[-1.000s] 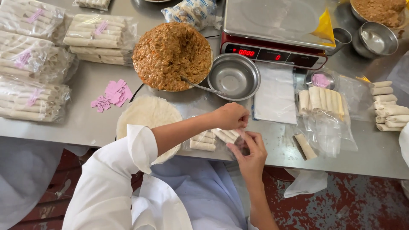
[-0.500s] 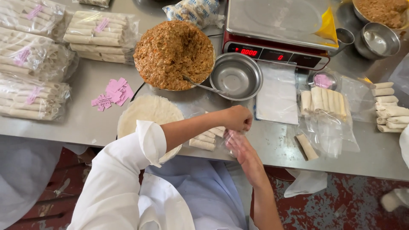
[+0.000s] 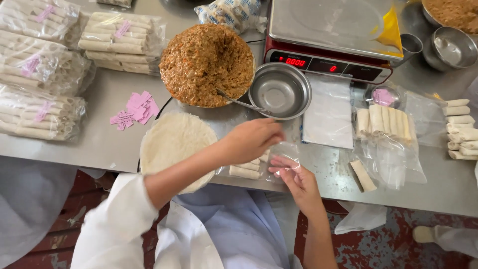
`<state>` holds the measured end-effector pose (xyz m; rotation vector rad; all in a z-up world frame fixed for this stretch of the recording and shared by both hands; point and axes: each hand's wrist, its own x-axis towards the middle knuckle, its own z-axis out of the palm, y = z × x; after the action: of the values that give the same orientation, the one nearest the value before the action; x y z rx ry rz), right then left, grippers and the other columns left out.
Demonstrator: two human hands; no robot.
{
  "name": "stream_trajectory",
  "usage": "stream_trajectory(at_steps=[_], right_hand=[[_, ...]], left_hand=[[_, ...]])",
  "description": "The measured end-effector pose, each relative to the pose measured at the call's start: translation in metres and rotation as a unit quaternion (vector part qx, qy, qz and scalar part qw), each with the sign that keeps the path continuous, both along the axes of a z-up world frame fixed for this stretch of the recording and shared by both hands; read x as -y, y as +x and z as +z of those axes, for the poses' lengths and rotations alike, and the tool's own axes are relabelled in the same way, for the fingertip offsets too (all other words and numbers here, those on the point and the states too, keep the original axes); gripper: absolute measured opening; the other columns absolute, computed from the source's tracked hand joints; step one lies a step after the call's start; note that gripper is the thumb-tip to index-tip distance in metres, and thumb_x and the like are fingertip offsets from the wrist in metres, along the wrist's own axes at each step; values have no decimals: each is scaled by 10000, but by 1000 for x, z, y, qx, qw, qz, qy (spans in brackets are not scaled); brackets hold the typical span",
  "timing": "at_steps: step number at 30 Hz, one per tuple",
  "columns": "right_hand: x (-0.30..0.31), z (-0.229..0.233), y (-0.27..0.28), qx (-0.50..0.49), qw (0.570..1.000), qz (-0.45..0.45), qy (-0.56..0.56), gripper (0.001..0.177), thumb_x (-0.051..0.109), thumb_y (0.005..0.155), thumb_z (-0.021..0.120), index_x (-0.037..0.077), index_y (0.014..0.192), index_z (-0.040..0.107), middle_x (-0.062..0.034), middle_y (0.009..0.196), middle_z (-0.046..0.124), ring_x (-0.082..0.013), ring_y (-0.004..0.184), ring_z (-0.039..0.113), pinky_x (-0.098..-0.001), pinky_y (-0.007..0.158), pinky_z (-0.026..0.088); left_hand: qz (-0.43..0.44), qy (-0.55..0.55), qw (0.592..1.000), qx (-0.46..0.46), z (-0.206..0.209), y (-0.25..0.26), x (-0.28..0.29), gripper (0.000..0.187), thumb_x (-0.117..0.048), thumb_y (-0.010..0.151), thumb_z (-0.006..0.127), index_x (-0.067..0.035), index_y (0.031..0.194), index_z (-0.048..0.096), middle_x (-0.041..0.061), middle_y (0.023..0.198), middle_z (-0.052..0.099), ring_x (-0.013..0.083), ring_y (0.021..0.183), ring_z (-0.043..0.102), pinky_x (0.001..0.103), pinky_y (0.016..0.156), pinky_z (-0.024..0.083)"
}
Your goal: Packaging pre-rolled food items into clear plastic bags on a stainless steel production table.
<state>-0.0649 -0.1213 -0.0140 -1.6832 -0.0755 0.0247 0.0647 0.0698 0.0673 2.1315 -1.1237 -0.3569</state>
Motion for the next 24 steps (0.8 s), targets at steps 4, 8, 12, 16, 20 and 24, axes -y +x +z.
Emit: stream_trajectory(at_steps=[4, 8, 12, 16, 20, 24], right_hand=[[-3, 13, 14, -20, 1000, 13, -3, 365, 83, 969, 642, -32, 1316, 644, -167, 1182, 774, -247, 1079, 748, -344, 907, 612], [-14, 17, 28, -19, 996, 11, -85, 384, 127, 903, 747, -18, 1256, 703, -187, 1079, 808, -240, 1013, 767, -356, 845, 637], [-12, 13, 34, -47, 998, 28, -38, 445, 111, 903, 733, -2, 1328, 663, -139, 1215, 768, -193, 1093, 725, -319, 875, 617], [-24, 20, 32, -40, 998, 13, -39, 501, 134, 921, 708, -22, 1384, 599, -222, 1320, 693, -298, 1151, 695, -395, 911, 610], [-22, 15, 37, -25, 997, 55, -42, 479, 120, 891, 751, -10, 1331, 612, -159, 1410, 626, -284, 1240, 637, -406, 950, 591], [-14, 19, 40, -36, 996, 65, -43, 515, 161, 966, 636, 40, 1458, 541, -161, 1379, 641, -273, 1198, 658, -429, 942, 601]], left_hand=[[166, -9, 984, 63, -40, -45, -43, 301, -216, 1059, 493, -123, 1336, 566, 76, 1123, 564, 346, 1112, 647, 429, 942, 534], [237, -109, 958, -121, -55, -74, -47, 653, -153, 1059, 450, -13, 1624, 154, 329, 1558, 265, 533, 1444, 300, 611, 1157, 314], [248, -169, 930, -211, -63, -72, -44, 658, -237, 1098, 364, -11, 1649, 84, 350, 1652, 143, 518, 1514, 163, 613, 1217, 175], [258, -193, 922, -214, -79, -73, -45, 656, -264, 1101, 386, -40, 1656, 118, 292, 1674, 158, 460, 1531, 175, 565, 1228, 178], [263, -216, 921, -190, -75, -75, -40, 644, -226, 1095, 389, -22, 1651, 134, 294, 1682, 128, 472, 1529, 159, 575, 1223, 183], [277, -236, 915, -172, -70, -72, -42, 644, -221, 1098, 400, -51, 1657, 132, 287, 1681, 130, 461, 1529, 169, 580, 1223, 185]])
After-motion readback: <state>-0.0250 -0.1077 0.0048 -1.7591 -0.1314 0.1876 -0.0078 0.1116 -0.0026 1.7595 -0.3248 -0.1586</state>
